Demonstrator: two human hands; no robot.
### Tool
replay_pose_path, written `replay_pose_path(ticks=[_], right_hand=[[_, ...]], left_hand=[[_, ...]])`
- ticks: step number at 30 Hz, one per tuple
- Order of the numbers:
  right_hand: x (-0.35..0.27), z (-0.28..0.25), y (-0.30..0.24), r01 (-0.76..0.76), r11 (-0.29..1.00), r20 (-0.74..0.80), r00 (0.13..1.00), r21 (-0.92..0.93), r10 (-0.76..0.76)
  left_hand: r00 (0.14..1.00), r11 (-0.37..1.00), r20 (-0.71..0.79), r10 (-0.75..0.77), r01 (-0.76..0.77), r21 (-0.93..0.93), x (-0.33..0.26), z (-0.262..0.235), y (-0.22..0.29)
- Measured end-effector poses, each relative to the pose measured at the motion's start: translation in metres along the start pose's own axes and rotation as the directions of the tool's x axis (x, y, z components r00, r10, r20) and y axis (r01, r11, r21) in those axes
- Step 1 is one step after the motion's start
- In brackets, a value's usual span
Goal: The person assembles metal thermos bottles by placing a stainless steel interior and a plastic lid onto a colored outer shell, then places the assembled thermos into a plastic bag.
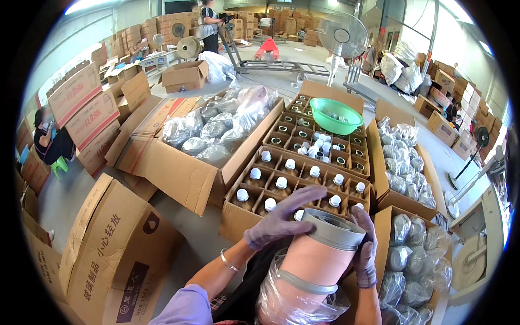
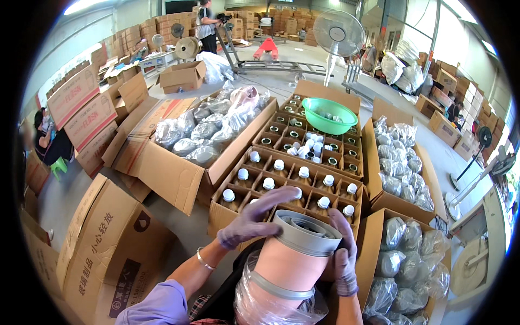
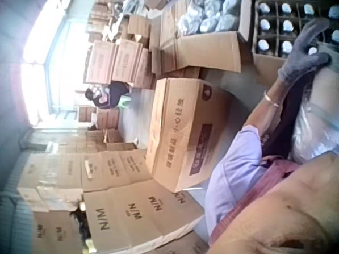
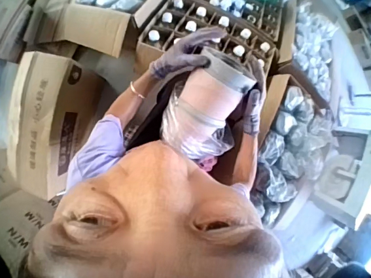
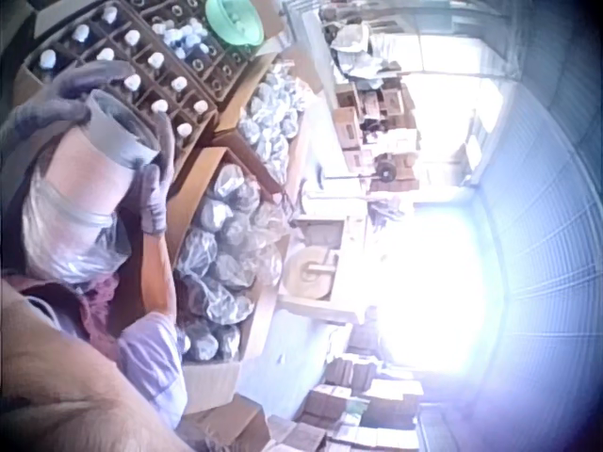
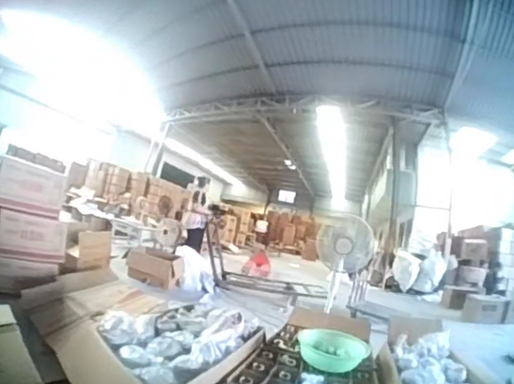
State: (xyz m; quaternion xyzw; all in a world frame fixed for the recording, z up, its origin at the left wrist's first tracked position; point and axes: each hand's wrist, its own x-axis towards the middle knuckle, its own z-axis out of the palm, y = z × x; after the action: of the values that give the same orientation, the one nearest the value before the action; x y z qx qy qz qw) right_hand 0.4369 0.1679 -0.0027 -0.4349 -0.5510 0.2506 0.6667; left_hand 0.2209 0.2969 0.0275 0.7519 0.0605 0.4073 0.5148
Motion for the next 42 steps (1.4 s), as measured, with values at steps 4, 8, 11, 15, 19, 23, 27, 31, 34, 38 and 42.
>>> replay_pose_path(ticks=[4,8,11,15,19,23,27,31,34,38,42], right_hand=[[0.023,-0.018,0.054,-0.406,0.662,-0.004,0.851,0.630,0.525],[0.069,-0.015,0.071,-0.208,0.936,-0.140,0.957,0.285,0.255],[0.081,-0.008,0.041,0.403,0.501,0.273,0.909,-0.766,-0.315],[0.083,-0.026,0.064,0.793,0.150,0.785,0.607,-0.590,-0.126],[0.063,-0.003,0.077,0.441,0.414,0.481,0.877,-0.797,-0.009],[0.056,-0.001,0.132,-0.478,0.857,-0.126,0.878,-0.192,0.461],[0.040,-0.025,0.178,-0.591,0.639,0.224,0.795,0.492,0.563],[0.093,-0.108,0.196,-0.652,0.758,-0.011,0.758,-0.001,0.652],[0.085,-0.140,0.243,-0.149,0.139,-0.142,0.988,-0.979,0.060],[0.060,-0.153,0.285,-0.269,0.178,-0.213,0.936,-0.947,0.278],[0.074,-0.144,0.233,0.016,0.164,0.038,0.991,-0.986,0.128]], left_hand=[[0.993,0.979,-0.005,-0.121,0.119,-0.167,0.028,0.022,-0.002],[0.924,0.953,-0.249,-0.292,0.303,0.006,0.067,0.021,-0.031],[0.846,0.905,-0.430,-0.316,0.404,0.129,0.076,0.006,-0.067],[0.859,0.829,-0.231,-0.456,0.505,0.241,0.079,0.019,-0.073],[0.803,0.853,-0.288,-0.522,0.485,-0.196,0.065,0.029,-0.087],[0.867,0.838,-0.417,-0.274,0.428,0.339,0.064,0.082,-0.090],[0.924,0.562,0.125,0.362,-0.324,0.761,0.066,0.066,-0.129],[0.811,0.954,-0.576,-0.106,0.246,0.170,0.078,0.073,-0.105],[0.704,0.621,-0.444,-0.555,-0.004,-0.784,0.073,0.076,-0.119],[0.752,0.397,-0.437,-0.493,-0.252,-0.883,0.040,0.107,-0.178],[0.892,0.476,-0.248,-0.378,-0.043,-0.878,0.029,0.100,-0.195]])
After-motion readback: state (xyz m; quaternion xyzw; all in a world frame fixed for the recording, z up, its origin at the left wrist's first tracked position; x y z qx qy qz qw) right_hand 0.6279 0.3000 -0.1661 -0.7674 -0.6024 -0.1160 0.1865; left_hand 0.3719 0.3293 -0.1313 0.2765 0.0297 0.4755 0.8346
